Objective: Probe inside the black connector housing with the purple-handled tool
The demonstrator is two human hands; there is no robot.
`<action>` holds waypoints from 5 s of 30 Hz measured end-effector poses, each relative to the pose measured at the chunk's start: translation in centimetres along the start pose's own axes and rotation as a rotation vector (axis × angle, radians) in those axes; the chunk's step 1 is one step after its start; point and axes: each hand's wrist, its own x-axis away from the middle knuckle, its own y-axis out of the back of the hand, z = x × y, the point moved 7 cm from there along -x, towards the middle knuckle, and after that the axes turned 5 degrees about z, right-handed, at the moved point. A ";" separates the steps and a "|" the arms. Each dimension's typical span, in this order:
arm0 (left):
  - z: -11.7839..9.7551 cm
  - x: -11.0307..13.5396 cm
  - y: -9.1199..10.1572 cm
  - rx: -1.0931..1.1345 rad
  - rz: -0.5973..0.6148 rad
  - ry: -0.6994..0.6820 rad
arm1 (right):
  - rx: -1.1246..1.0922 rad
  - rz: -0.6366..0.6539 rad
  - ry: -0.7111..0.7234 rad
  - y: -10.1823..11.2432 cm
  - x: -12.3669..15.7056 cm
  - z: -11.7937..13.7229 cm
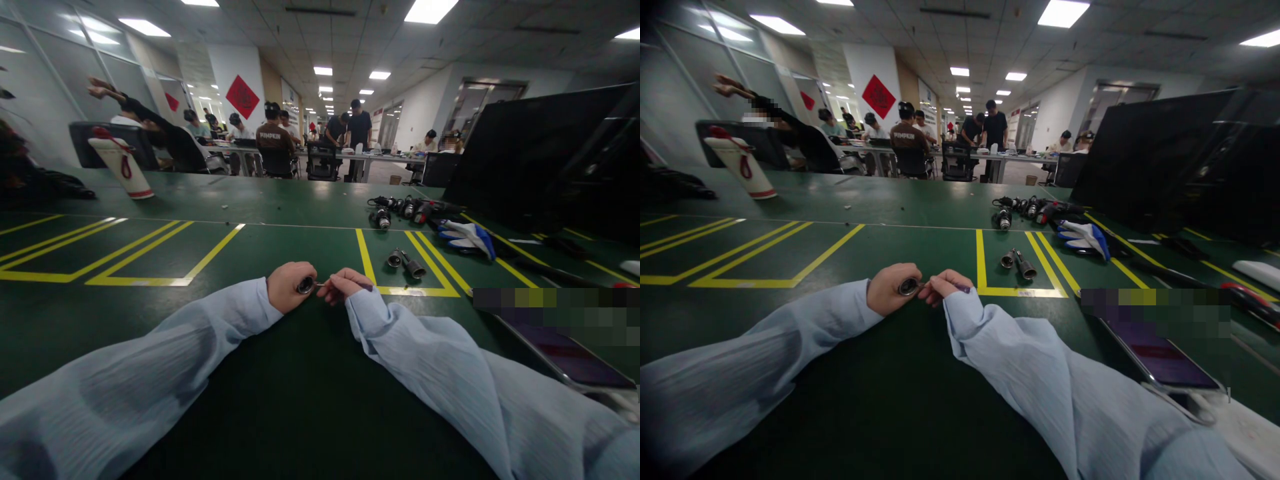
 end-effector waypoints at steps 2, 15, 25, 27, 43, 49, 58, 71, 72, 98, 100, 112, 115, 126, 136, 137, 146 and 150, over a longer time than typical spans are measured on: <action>0.1 0.1 0.1 0.051 -0.011 0.008 | -0.047 0.023 -0.030 0.1 -0.2 -0.3; 1.0 -0.1 -0.2 0.203 -0.025 0.120 | -0.061 0.022 0.023 -0.1 0.0 0.1; 1.1 -0.3 0.0 0.271 -0.033 0.128 | 0.222 -0.030 0.198 -0.3 0.7 1.6; 0.9 -0.4 0.0 0.271 -0.015 0.106 | 0.356 -0.064 0.224 -0.3 1.1 1.9; 0.9 -0.1 -1.1 0.184 0.073 0.075 | 0.672 -0.102 0.288 -0.7 1.4 2.5; 0.0 -0.2 -0.9 0.153 0.132 0.032 | 0.541 -0.111 0.235 -0.6 1.4 2.5; 0.5 -0.1 -0.6 0.225 0.053 0.044 | 0.032 -0.059 -0.005 -0.1 0.3 0.3; 0.4 0.0 -0.7 0.217 0.054 0.027 | 0.046 -0.043 -0.016 0.1 0.2 0.0; 0.4 0.0 -0.7 0.221 0.055 0.029 | 0.024 -0.036 -0.031 0.1 0.1 -0.1; 0.2 -0.1 -0.3 0.278 0.029 0.014 | -0.143 0.093 -0.153 0.2 -0.7 -1.3; 0.2 -0.2 -0.3 0.302 0.018 0.014 | -0.182 0.128 -0.168 0.2 -0.8 -1.4; 0.6 -0.3 0.0 0.358 -0.018 0.052 | -0.300 0.168 -0.132 0.0 -1.0 -1.4; 0.7 -0.2 -0.1 0.359 -0.014 0.073 | -0.293 0.154 -0.122 0.1 -1.0 -1.1; 0.5 -0.2 0.1 0.373 -0.018 0.087 | -0.297 0.119 -0.143 0.5 -1.0 -1.1; 0.2 -0.2 0.2 0.442 0.051 0.097 | -0.389 0.021 -0.169 1.5 -1.1 -1.2; 0.2 -0.2 0.2 0.446 0.052 0.097 | -0.408 0.018 -0.166 1.6 -1.2 -1.1; -2.7 0.3 0.2 0.264 0.152 0.017 | -0.570 0.017 -0.097 2.5 -1.6 -0.3; -9.0 1.7 -0.2 0.082 0.326 -0.164 | -0.551 0.008 -0.107 2.5 -1.8 -0.5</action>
